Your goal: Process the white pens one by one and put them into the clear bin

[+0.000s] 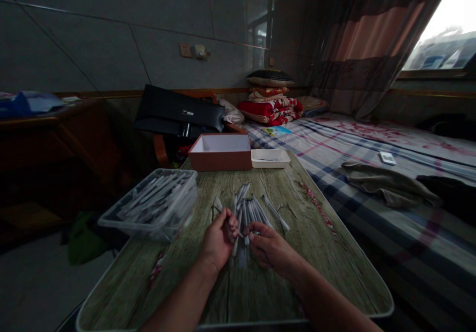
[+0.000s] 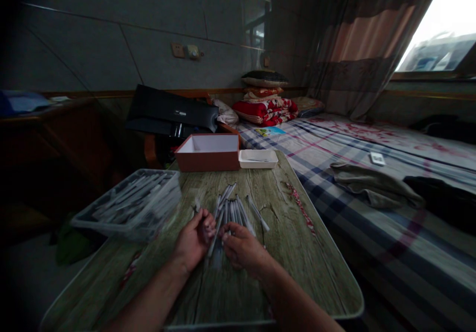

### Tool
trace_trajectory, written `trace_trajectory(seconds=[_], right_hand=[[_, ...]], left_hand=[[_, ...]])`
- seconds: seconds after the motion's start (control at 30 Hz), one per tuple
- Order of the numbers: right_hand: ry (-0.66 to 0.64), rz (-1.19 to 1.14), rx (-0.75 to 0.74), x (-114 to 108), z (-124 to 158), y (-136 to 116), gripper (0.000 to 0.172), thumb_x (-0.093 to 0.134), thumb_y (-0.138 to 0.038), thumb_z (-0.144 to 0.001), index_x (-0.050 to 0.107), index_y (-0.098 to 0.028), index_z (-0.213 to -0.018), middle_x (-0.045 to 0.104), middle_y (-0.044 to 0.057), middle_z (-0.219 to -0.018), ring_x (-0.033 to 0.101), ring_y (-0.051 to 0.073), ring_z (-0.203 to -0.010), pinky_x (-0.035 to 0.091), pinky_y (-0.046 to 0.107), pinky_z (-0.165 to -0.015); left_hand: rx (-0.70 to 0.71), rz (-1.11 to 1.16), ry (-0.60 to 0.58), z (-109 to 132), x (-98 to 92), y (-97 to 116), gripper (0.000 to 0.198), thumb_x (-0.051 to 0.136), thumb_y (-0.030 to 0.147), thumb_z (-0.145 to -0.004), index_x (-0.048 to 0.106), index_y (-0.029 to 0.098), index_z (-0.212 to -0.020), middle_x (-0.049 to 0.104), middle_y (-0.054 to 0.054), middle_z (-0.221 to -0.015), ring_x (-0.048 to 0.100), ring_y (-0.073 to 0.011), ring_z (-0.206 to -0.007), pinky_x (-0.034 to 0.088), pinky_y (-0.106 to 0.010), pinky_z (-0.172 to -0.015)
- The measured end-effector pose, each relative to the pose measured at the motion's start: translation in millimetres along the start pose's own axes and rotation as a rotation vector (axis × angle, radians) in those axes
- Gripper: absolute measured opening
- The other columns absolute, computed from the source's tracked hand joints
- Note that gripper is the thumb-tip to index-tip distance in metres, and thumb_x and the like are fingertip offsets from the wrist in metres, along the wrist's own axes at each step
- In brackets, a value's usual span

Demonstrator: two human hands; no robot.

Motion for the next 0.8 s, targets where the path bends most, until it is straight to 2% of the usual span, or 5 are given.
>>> trace_trajectory(seconds=[0.1,0.23,0.4,0.6,0.8], right_hand=[[0.104,-0.078,-0.124,-11,-3,-10,0.024,0.062,-0.034,-0.075,0.050,-0.020,-0.090,0.034,-0.011,-0.050,0.023,0.006,-0.039,0.019,0.017,-0.035],[0.244,-0.151,-0.386,-26,-2,-29,0.023,0.057,-0.017,-0.065,0.050,-0.020,-0.087,0.045,-0.005,-0.066,0.043,0.009,-0.055,0.039,0.022,-0.053],[0.490,0.301,-0.595,-34,14,-49,0.012,0.048,-0.018,-0.078,0.051,-0.021,-0.089,0.055,0.001,-0.081,0.052,0.015,-0.076,0.043,0.029,-0.074],[0.446,0.841,-0.652,-8,19,-51,0.023,0.040,-0.014,-0.085,0.060,-0.021,-0.095,0.065,0.006,-0.092,0.059,0.019,-0.089,0.043,0.034,-0.084],[0.431,1.131,-0.700,1,16,-51,0.032,0.043,-0.014,-0.087,0.063,-0.022,-0.110,0.065,0.008,-0.113,0.045,0.024,-0.124,0.021,0.048,-0.109]], left_hand=[[-0.101,0.150,-0.027,-1,2.2,-4,0.014,0.058,0.020,-0.084,0.059,0.014,-0.071,0.040,0.007,-0.044,0.044,-0.0078,-0.044,0.043,-0.019,-0.046],[-0.276,0.208,-0.003,8,3.1,-20,0.017,0.046,0.014,-0.089,0.062,0.013,-0.081,0.066,-0.004,-0.069,0.065,-0.0134,-0.067,0.055,-0.030,-0.069],[-0.319,0.192,-0.052,17,12.6,-32,0.022,0.044,0.014,-0.089,0.063,0.012,-0.100,0.068,-0.014,-0.113,0.065,-0.0230,-0.104,0.051,-0.041,-0.090],[-0.451,0.173,0.097,31,10.8,-50,0.023,0.043,0.014,-0.090,0.065,0.008,-0.087,0.073,-0.009,-0.075,0.071,-0.0173,-0.070,0.057,-0.030,-0.070],[-0.455,0.240,0.196,32,5.5,-54,0.028,0.041,0.013,-0.092,0.063,0.010,-0.075,0.070,-0.005,-0.061,0.067,-0.0128,-0.054,0.055,-0.023,-0.058]])
Point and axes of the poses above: each hand's wrist, its own z-axis away from the middle knuckle, its own x-axis out of the palm, y = z × x, the point moved 8 cm from there along -z, towards the middle knuckle
